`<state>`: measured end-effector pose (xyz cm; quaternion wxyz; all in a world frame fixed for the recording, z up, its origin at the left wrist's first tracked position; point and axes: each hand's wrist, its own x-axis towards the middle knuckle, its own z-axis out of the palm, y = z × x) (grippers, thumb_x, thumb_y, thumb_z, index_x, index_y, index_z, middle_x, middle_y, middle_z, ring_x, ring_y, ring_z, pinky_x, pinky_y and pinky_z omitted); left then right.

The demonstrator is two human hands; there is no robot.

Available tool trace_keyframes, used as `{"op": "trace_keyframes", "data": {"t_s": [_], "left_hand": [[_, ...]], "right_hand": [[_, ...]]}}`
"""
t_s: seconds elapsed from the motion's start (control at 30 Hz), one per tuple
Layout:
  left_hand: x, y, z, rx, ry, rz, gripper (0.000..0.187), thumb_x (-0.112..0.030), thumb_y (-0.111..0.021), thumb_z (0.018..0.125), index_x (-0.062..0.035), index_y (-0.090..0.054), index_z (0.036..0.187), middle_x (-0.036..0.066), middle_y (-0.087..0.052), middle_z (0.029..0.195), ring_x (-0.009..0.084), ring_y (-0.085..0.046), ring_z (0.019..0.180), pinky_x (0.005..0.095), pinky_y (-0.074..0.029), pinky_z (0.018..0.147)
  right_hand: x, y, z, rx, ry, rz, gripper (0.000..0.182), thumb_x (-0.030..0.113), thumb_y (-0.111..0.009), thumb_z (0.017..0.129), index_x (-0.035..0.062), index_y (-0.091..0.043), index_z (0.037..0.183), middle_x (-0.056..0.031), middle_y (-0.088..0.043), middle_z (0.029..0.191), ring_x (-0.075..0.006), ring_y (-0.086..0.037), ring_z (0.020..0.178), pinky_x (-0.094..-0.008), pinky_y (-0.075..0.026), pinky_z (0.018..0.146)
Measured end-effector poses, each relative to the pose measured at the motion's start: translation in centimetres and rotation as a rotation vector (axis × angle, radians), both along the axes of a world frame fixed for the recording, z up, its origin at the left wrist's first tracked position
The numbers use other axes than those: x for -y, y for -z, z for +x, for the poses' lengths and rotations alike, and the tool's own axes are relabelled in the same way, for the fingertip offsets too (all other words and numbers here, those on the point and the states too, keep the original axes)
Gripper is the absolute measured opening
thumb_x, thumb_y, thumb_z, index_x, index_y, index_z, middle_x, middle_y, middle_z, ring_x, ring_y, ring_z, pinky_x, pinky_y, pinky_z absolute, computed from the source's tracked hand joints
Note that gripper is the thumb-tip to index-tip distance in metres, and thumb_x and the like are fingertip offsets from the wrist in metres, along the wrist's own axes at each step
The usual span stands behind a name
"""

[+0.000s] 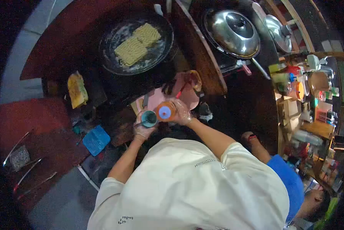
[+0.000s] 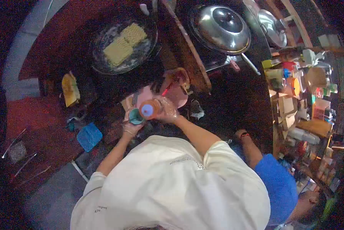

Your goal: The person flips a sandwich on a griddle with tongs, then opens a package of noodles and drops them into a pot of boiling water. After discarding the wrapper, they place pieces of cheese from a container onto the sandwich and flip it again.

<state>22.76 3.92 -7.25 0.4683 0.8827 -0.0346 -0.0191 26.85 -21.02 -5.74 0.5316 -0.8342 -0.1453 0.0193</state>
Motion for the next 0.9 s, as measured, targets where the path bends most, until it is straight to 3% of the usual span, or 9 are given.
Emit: {"op": "trace_keyframes", "data": {"t_s": [0.13,0.23,0.3,0.4,0.5,0.57,0.67,0.83,0.9], "left_hand": [[2.7,-2.7,0.6,-0.323,0.028,0.206,0.087,-0.038,-0.086,0.062,-0.0079,-0.044,0.132,0.014,-0.063,0.116,0.0354,-0.062,0.105,0.0428,-0.050,0.095],[5.7,-1.5,1.1,-0.014,0.067,0.479,0.087,-0.039,-0.086,0.062,-0.0081,-0.044,0.132,0.014,-0.062,0.117,0.0346,-0.058,0.113,0.0442,-0.043,0.103],[7.7,-0.5,2.4,-0.005,0.079,0.318,0.085,-0.039,-0.085,0.064,-0.0086,-0.045,0.132,0.014,-0.060,0.120,0.0324,-0.055,0.117,0.0451,-0.037,0.107],[11.3,0.2,4.1,-0.060,-0.133,0.130,0.088,-0.035,-0.084,0.067,-0.0073,-0.038,0.136,0.015,-0.061,0.120,0.0339,-0.059,0.113,0.0413,-0.047,0.097],[13.5,2.0,6.0,-0.170,-0.248,0.079,0.082,-0.033,-0.083,0.068,-0.0064,-0.043,0.135,0.015,-0.064,0.117,0.0319,-0.062,0.108,0.0401,-0.049,0.094],[13.3,1.9,6.3,-0.229,-0.215,0.115,0.071,-0.031,-0.083,0.070,-0.0052,-0.051,0.128,0.016,-0.064,0.117,0.0302,-0.063,0.107,0.0390,-0.049,0.093],[14.0,-1.5,5.8,-0.202,-0.203,-0.074,0.071,-0.034,-0.079,0.075,-0.0110,-0.046,0.133,0.018,-0.061,0.124,0.0374,-0.059,0.114,0.0448,-0.047,0.094],[12.9,2.1,4.6,-0.181,-0.254,-0.036,0.067,-0.035,-0.078,0.076,-0.0085,-0.049,0.130,0.019,-0.061,0.121,0.0381,-0.059,0.114,0.0455,-0.047,0.094],[12.8,1.4,4.1,-0.307,-0.283,0.022,0.066,-0.036,-0.078,0.077,-0.0066,-0.049,0.129,0.021,-0.062,0.118,0.0392,-0.058,0.113,0.0460,-0.046,0.095]], "right_hand": [[4.3,-4.0,-2.5,-0.054,0.019,0.057,0.071,0.027,-0.088,0.065,0.0064,-0.055,0.124,-0.0146,-0.061,0.122,-0.0343,-0.059,0.114,-0.0419,-0.047,0.099],[7.6,0.7,-4.1,0.061,0.077,-0.157,0.068,0.025,-0.086,0.066,0.0056,-0.056,0.124,-0.0150,-0.061,0.123,-0.0344,-0.059,0.114,-0.0421,-0.046,0.101],[9.1,1.8,-4.0,0.053,0.117,-0.144,0.068,0.024,-0.086,0.067,0.0052,-0.056,0.125,-0.0156,-0.060,0.126,-0.0343,-0.059,0.116,-0.0422,-0.047,0.100],[9.2,0.6,-3.1,-0.334,0.230,-0.086,0.069,0.021,-0.085,0.069,0.0041,-0.054,0.128,-0.0152,-0.059,0.129,-0.0304,-0.058,0.118,-0.0387,-0.047,0.101],[8.7,1.0,-1.6,-0.224,0.272,0.098,0.068,0.016,-0.084,0.071,0.0037,-0.052,0.129,-0.0130,-0.060,0.128,-0.0256,-0.059,0.118,-0.0361,-0.046,0.101],[8.6,1.1,-0.7,-0.086,0.178,-0.153,0.071,0.017,-0.083,0.072,0.0034,-0.048,0.133,-0.0133,-0.061,0.127,-0.0251,-0.059,0.117,-0.0355,-0.046,0.101],[7.8,3.0,-0.2,-0.263,0.314,0.172,0.069,0.021,-0.078,0.075,0.0037,-0.047,0.135,-0.0160,-0.061,0.126,-0.0283,-0.057,0.119,-0.0366,-0.046,0.102],[8.0,5.7,0.2,0.042,0.285,-0.280,0.059,0.014,-0.076,0.077,0.0039,-0.052,0.130,-0.0157,-0.062,0.122,-0.0285,-0.059,0.115,-0.0373,-0.047,0.100],[7.8,5.5,0.2,-0.065,0.307,-0.051,0.057,0.016,-0.076,0.078,0.0038,-0.052,0.129,-0.0152,-0.062,0.122,-0.0292,-0.060,0.113,-0.0376,-0.047,0.099]]}}
